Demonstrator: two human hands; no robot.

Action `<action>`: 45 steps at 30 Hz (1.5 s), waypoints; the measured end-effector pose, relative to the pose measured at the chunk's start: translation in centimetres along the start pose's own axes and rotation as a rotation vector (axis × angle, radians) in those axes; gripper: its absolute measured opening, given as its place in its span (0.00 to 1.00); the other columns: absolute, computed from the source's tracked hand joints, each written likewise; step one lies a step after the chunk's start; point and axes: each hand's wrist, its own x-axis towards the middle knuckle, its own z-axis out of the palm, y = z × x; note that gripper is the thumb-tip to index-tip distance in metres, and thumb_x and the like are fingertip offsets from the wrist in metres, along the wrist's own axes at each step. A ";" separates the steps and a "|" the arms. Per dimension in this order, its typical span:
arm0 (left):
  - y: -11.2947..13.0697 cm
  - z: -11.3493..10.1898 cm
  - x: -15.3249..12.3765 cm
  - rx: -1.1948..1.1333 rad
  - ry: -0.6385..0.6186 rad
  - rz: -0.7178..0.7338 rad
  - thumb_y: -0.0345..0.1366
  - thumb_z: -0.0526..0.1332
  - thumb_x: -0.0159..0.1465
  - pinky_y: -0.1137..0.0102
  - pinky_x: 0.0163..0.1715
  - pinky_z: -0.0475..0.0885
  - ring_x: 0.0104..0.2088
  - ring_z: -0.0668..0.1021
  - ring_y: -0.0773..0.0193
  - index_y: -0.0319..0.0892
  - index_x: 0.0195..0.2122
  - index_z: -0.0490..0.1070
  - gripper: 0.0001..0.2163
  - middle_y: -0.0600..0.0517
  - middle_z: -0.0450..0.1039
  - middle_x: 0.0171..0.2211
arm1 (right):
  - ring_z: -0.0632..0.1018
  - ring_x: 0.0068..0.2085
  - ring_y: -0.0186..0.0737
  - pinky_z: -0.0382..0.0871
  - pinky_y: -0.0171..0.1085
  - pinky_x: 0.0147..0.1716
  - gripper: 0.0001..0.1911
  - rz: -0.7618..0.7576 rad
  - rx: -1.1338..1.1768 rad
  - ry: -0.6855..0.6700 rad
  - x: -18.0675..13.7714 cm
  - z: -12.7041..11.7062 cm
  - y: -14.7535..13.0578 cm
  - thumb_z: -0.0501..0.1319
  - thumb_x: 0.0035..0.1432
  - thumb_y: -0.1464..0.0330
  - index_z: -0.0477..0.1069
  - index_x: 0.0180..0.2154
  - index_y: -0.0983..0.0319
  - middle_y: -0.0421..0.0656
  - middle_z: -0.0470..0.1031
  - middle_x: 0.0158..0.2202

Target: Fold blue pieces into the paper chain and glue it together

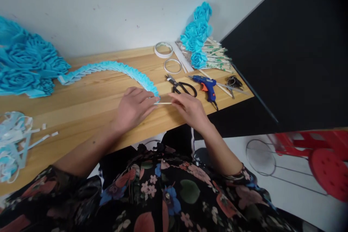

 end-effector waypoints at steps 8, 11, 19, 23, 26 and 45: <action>-0.5 0.8 -0.9 -0.002 0.096 -0.147 0.41 0.51 0.72 0.70 0.29 0.66 0.32 0.77 0.63 0.45 0.39 0.80 0.16 0.48 0.79 0.33 | 0.79 0.46 0.42 0.73 0.44 0.49 0.14 0.027 0.050 0.109 0.5 -0.9 0.3 0.57 0.66 0.69 0.77 0.49 0.56 0.46 0.81 0.44; -1.0 0.6 -1.0 -0.041 0.122 -0.172 0.41 0.52 0.72 0.71 0.29 0.66 0.32 0.77 0.63 0.45 0.40 0.80 0.16 0.49 0.78 0.32 | 0.80 0.44 0.42 0.74 0.44 0.48 0.14 0.179 0.167 0.233 -1.0 -1.8 1.8 0.60 0.64 0.67 0.78 0.48 0.57 0.46 0.81 0.44; -0.8 0.8 -0.9 -0.079 0.096 -0.111 0.41 0.52 0.72 0.72 0.29 0.66 0.31 0.77 0.64 0.45 0.40 0.79 0.15 0.51 0.78 0.31 | 0.81 0.39 0.40 0.75 0.41 0.44 0.15 0.465 0.620 0.305 -2.8 -0.8 1.5 0.68 0.54 0.61 0.80 0.44 0.58 0.43 0.82 0.38; -0.8 0.6 -0.7 -0.129 0.072 -0.138 0.43 0.54 0.71 0.71 0.30 0.66 0.30 0.76 0.64 0.46 0.39 0.80 0.15 0.51 0.77 0.29 | 0.78 0.33 0.37 0.73 0.37 0.38 0.10 0.475 0.624 0.309 -2.3 -1.0 0.6 0.69 0.52 0.60 0.80 0.34 0.60 0.41 0.80 0.31; -1.1 0.3 -0.4 -0.238 0.104 -0.254 0.46 0.60 0.67 0.71 0.29 0.64 0.28 0.74 0.64 0.45 0.34 0.81 0.14 0.51 0.76 0.27 | 0.76 0.30 0.35 0.70 0.35 0.35 0.10 0.481 0.607 0.358 -2.5 -1.4 0.7 0.67 0.54 0.60 0.78 0.30 0.60 0.39 0.78 0.28; -2.2 0.0 0.3 -1.440 0.405 -0.627 0.43 0.72 0.55 0.72 0.31 0.70 0.27 0.75 0.70 0.40 0.28 0.71 0.14 0.54 0.74 0.26 | 0.69 0.27 0.35 0.61 0.35 0.29 0.17 0.258 0.249 0.047 -4.4 1.6 0.4 0.58 0.64 0.60 0.71 0.25 0.61 0.39 0.67 0.23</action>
